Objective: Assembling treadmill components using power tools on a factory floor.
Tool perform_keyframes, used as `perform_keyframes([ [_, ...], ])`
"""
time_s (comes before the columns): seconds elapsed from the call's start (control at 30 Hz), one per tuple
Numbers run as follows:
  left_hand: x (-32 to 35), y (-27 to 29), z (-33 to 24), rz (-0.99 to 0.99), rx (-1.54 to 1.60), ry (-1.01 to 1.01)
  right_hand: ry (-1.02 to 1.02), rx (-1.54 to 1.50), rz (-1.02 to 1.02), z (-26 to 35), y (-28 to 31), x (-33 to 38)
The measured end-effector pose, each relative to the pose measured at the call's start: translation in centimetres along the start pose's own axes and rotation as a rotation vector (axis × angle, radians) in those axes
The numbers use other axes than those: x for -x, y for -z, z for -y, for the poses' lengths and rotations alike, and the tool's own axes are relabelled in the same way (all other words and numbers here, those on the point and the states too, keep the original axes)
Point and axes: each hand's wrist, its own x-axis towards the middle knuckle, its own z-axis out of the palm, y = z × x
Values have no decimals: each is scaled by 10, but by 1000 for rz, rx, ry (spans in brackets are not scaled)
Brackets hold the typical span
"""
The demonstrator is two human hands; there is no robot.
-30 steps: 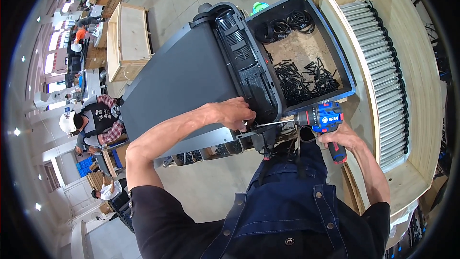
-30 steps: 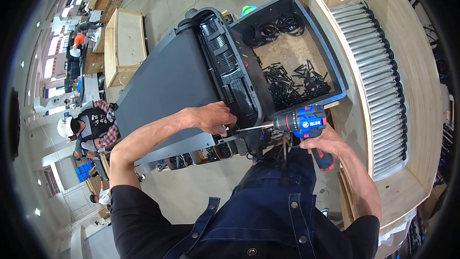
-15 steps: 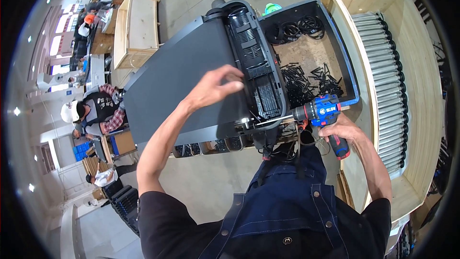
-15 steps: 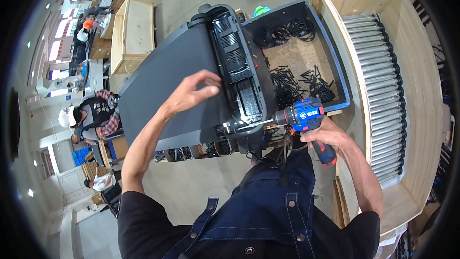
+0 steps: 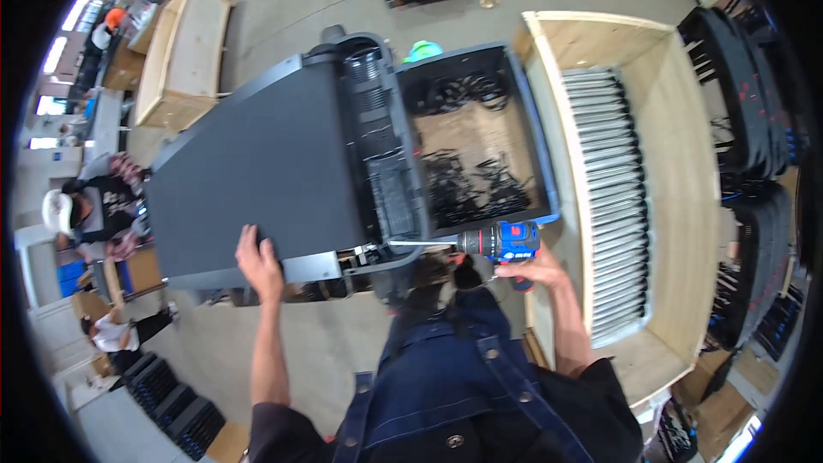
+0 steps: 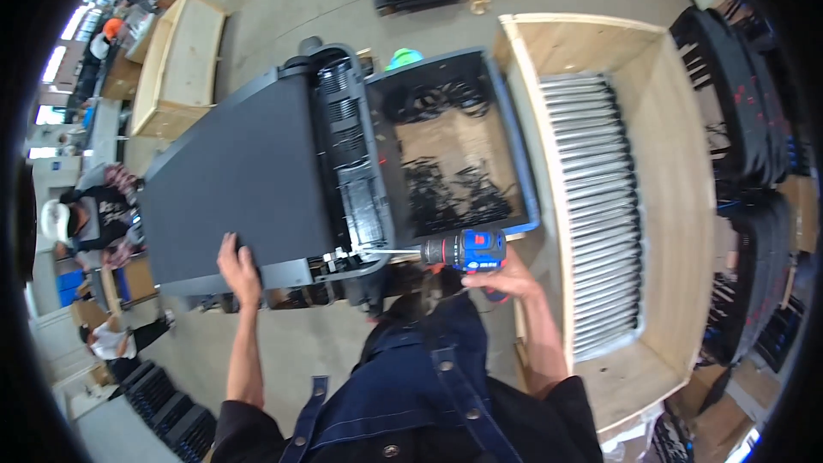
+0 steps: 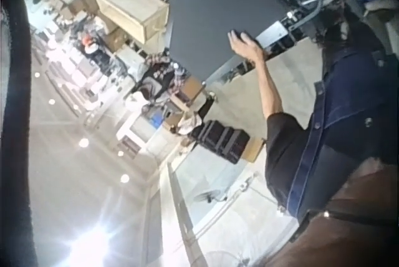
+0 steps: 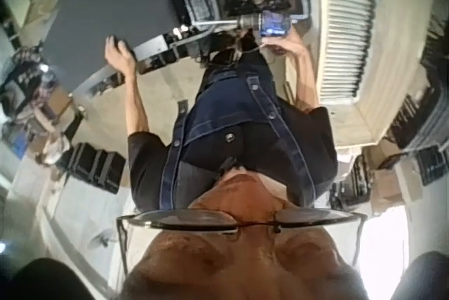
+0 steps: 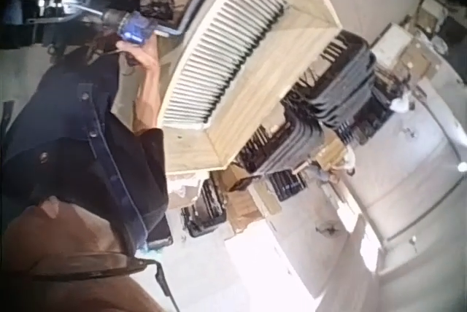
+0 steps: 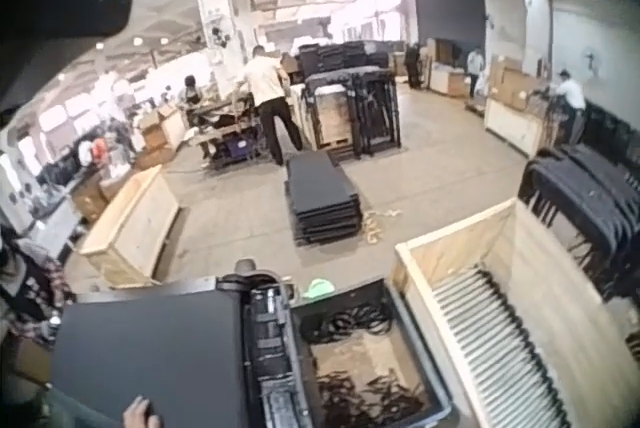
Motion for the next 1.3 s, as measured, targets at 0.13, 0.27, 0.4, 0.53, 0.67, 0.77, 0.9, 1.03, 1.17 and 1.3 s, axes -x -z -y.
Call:
perform_keyframes([
  [0.13,-3,3,1,11,-52,11,259,-134,-551,10,-11,21],
  [0.27,-1,2,-1,1,5,71,469,60,-948,-3,-7,-22],
  [0.4,4,6,1,-8,7,89,499,255,-956,-30,22,-74],
  [0.53,-2,16,-6,-48,72,55,502,461,-970,-52,50,-78],
  [0.67,-3,0,6,-114,128,27,567,444,-903,-59,32,-38],
  [0.77,1,9,21,-111,108,-7,561,625,-1143,-35,-76,-18],
  [0.9,2,33,62,-12,240,-95,416,328,-748,6,-247,5],
  [1.03,12,47,131,10,432,-308,157,227,-189,-11,-406,-4],
  [1.17,31,80,246,67,336,-311,-87,-176,74,-38,-529,-44],
  [1.3,37,108,346,98,178,-349,-72,-690,160,-36,-578,-103],
])
